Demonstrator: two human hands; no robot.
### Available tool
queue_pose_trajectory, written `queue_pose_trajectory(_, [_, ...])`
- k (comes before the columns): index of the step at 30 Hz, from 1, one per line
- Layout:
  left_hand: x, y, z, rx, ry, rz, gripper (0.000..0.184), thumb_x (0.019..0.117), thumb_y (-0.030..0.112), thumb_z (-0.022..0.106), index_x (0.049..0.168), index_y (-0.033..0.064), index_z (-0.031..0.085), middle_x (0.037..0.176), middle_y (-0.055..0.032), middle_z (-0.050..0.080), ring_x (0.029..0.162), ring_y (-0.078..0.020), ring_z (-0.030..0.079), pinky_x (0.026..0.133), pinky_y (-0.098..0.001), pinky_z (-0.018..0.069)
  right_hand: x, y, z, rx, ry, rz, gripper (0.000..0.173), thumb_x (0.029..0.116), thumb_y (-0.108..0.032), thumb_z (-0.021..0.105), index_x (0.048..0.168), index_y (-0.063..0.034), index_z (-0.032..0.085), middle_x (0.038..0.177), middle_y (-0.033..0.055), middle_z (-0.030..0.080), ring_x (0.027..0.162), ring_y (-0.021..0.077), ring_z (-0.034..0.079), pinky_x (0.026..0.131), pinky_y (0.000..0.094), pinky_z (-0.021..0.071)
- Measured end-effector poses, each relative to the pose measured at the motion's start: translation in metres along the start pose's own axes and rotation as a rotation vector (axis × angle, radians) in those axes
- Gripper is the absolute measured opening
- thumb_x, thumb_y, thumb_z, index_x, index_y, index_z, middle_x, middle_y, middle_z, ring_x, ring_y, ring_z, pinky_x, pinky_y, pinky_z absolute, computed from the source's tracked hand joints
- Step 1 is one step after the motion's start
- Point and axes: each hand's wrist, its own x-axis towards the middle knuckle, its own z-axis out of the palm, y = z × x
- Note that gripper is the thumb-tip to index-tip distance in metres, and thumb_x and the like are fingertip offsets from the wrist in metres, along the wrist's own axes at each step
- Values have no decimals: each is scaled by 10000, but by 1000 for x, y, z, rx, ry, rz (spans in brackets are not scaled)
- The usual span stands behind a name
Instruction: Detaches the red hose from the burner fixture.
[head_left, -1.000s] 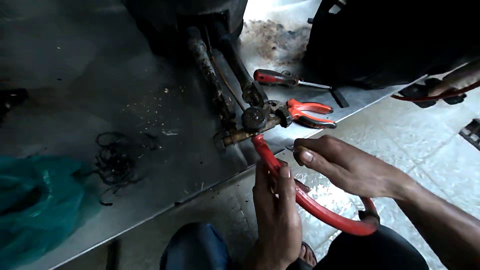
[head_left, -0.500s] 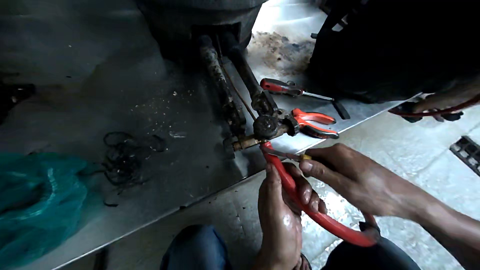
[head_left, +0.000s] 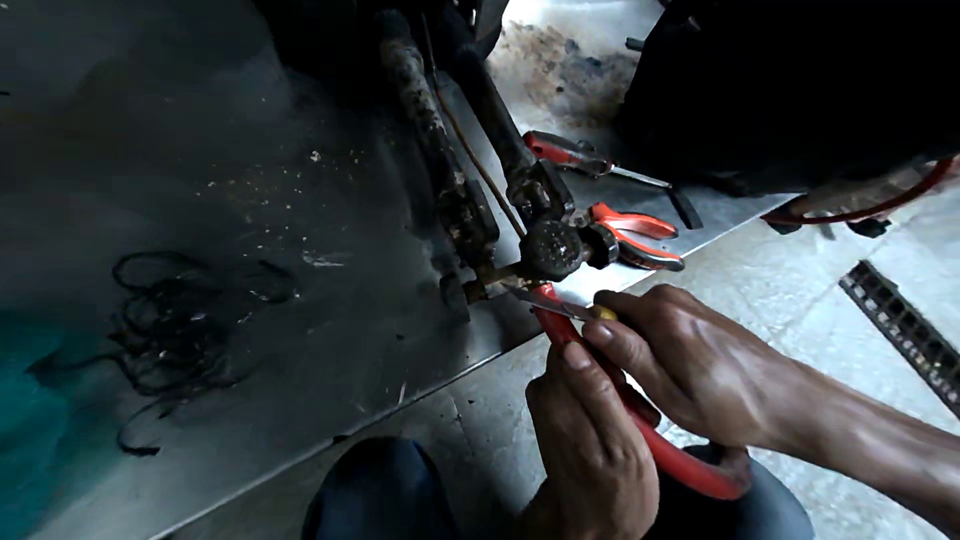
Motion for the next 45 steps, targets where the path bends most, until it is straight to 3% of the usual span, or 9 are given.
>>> queue_pose_trajectory(4, [1,-4,-3,-21,-10,43,488,1123,254,256,819,29,566,620,85,536,587,87,561,566,-98,497,-9,3,7,-73,87,-28,633,1066,-593,220,772,-145,557,522,-46,396,453,122,473,409,320,350])
queue_pose_trajectory(7, [2,-4,0,-96,-30,6,508,1131,293,215,790,71,519,590,85,511,504,55,535,481,-124,495,-16,13,12,-140,150,-60,646,1072,-594,195,780,-136,545,509,-42,372,420,127,439,377,316,318])
queue_pose_trajectory(12, [1,-5,-2,65,21,73,526,1128,308,248,815,20,558,627,75,528,617,97,565,595,-85,490,-7,-1,6,-179,123,-30,628,1063,-578,233,764,-138,565,514,-28,407,447,161,492,399,340,350])
queue_pose_trajectory(17, [3,-7,-6,49,-2,94,468,1118,232,273,800,35,554,629,86,535,622,95,570,588,-94,494,-15,-17,3,-253,127,76,613,1053,-584,248,735,-154,547,504,-28,404,447,177,501,395,345,334])
queue_pose_trajectory(20, [2,-7,-5,38,7,83,491,1126,270,272,809,26,558,635,76,540,628,90,572,599,-97,496,-15,-20,5,-295,157,81,608,1055,-568,266,711,-142,531,490,-18,388,426,182,480,385,341,306])
queue_pose_trajectory(34, [4,-7,-9,111,-23,124,442,1092,192,324,744,29,542,589,69,497,573,92,533,551,-85,455,-7,-15,5,-211,128,34,538,1050,-546,308,705,-185,510,507,-83,359,436,83,439,399,283,296])
queue_pose_trajectory(37, [5,-6,-11,9,-75,80,479,1115,216,280,760,31,543,597,68,538,561,71,567,528,-111,502,-17,-5,6,-206,139,24,577,1067,-562,267,713,-169,497,512,-69,357,439,91,429,403,289,293])
queue_pose_trajectory(41, [4,-5,-7,38,-24,94,461,1108,208,304,777,9,556,610,68,528,593,92,556,571,-91,483,-5,-2,8,-171,140,-34,553,1055,-535,305,706,-164,520,502,-75,368,429,74,436,396,276,305])
queue_pose_trajectory(45, [3,-5,-11,-13,-88,66,465,1115,199,271,774,32,539,602,67,537,543,56,568,507,-125,513,-9,5,10,-112,124,-43,543,1065,-543,295,723,-178,508,520,-98,358,444,45,419,406,252,300])
